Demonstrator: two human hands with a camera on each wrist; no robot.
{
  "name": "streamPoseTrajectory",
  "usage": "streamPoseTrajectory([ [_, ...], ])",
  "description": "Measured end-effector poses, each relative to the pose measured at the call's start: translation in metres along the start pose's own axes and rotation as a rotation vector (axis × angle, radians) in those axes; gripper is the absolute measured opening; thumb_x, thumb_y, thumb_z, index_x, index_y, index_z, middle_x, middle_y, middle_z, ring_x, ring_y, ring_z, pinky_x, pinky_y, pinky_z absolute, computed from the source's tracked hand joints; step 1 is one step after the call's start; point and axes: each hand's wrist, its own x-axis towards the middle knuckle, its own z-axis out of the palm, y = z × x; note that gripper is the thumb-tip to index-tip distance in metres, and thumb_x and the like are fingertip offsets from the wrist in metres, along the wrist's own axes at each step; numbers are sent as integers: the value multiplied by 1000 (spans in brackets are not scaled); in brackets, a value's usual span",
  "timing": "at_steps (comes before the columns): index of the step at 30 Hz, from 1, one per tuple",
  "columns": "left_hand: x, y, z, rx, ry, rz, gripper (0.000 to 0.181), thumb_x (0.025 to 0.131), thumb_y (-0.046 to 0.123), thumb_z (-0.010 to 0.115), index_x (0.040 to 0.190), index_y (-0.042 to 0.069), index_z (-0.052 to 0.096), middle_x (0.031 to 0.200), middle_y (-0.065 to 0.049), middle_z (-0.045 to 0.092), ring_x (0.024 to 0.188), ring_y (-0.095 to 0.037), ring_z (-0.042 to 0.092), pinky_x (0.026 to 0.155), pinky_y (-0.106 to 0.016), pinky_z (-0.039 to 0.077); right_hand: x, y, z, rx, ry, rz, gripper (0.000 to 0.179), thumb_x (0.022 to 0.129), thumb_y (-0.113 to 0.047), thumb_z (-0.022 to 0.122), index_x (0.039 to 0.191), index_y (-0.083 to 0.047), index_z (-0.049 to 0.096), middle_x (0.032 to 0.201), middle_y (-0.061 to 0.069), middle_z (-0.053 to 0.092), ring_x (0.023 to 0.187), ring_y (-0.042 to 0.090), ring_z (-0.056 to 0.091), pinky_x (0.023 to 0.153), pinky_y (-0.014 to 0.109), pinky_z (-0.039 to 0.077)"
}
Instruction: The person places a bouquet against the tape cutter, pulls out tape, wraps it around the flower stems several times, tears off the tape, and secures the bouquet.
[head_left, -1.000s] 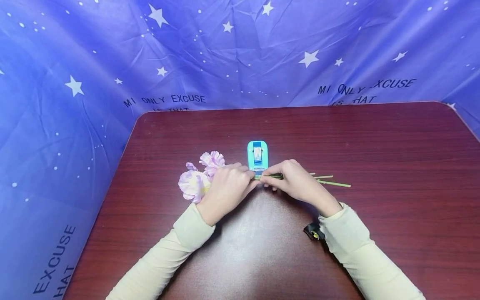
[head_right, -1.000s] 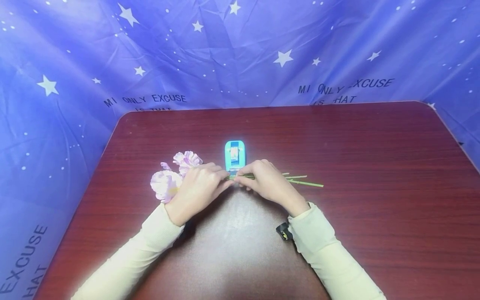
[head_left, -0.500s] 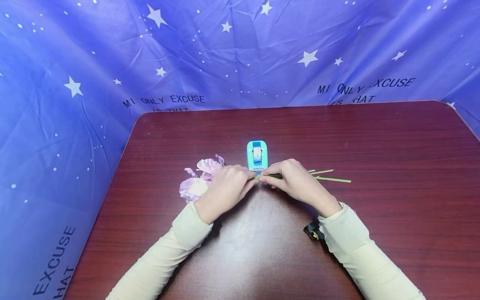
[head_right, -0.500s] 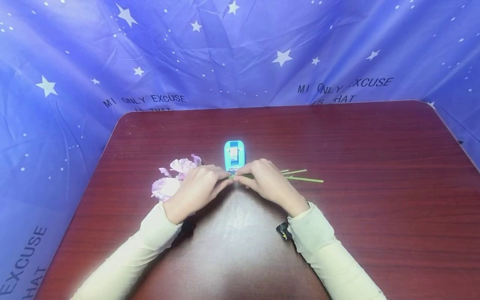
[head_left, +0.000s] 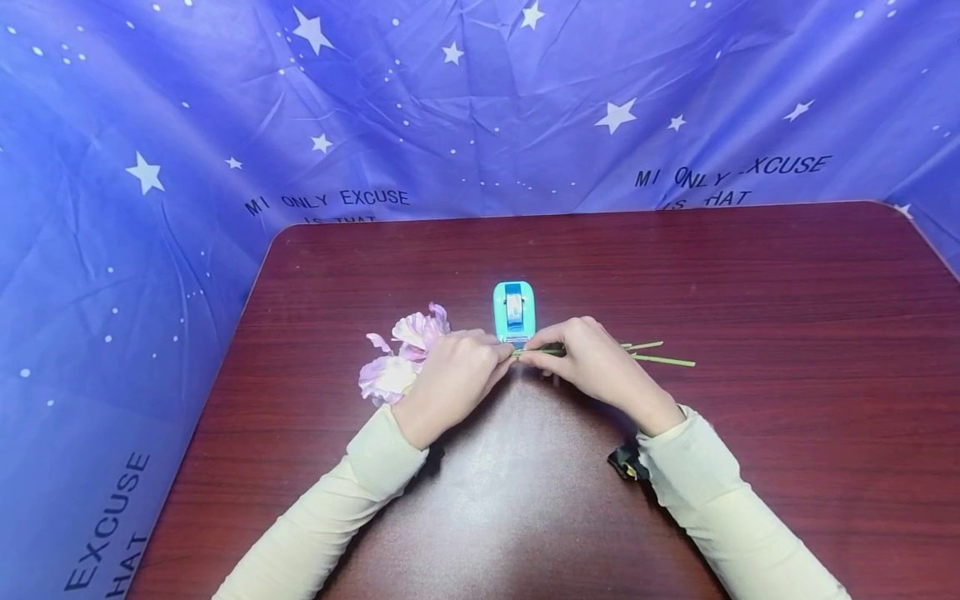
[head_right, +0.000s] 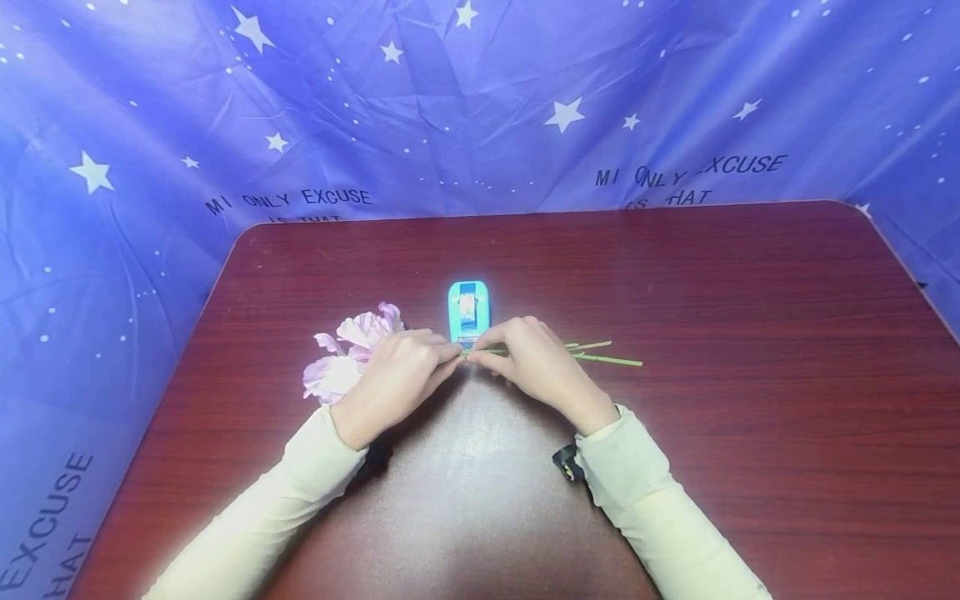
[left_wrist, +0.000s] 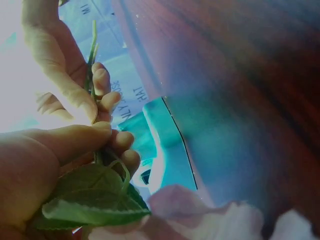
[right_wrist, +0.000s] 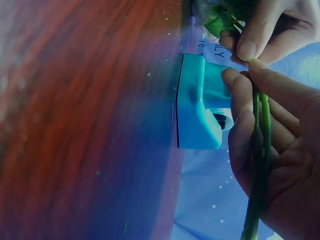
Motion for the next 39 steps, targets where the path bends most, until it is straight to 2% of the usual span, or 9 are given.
streamPoseTrajectory([
  [10,0,-1,2,46,37,17,15,92,19,69,77,16,69,66,4,66,63,-17,61,59,-31,48,1,-1,-2,62,-79,104,18,94,-25,69,99,-10,76,76,0,74,55,13,67,60,25,52],
  [15,1,-1,1,64,66,21,17,91,17,69,74,16,68,64,4,65,61,-17,60,57,-32,48,1,0,-3,28,-126,105,25,100,-29,60,88,-12,75,70,-3,69,59,12,63,61,26,50],
  [19,-1,0,1,73,70,20,17,91,18,69,74,17,68,62,5,63,61,-17,59,57,-30,48,0,0,-1,-19,-109,82,28,100,-31,59,79,-16,72,65,-7,64,58,7,56,62,26,46],
  [30,-1,1,3,74,91,27,24,93,16,66,69,18,64,59,7,60,57,-15,57,52,-28,46,1,-1,-2,17,-89,90,23,96,-26,65,79,-14,75,65,-4,66,55,9,55,58,24,45],
  [39,-2,2,2,100,85,21,26,92,14,66,67,17,61,57,6,59,57,-15,56,51,-27,45,1,0,-1,-26,-70,48,23,94,-23,67,74,-16,74,66,-7,66,60,6,50,60,25,41],
])
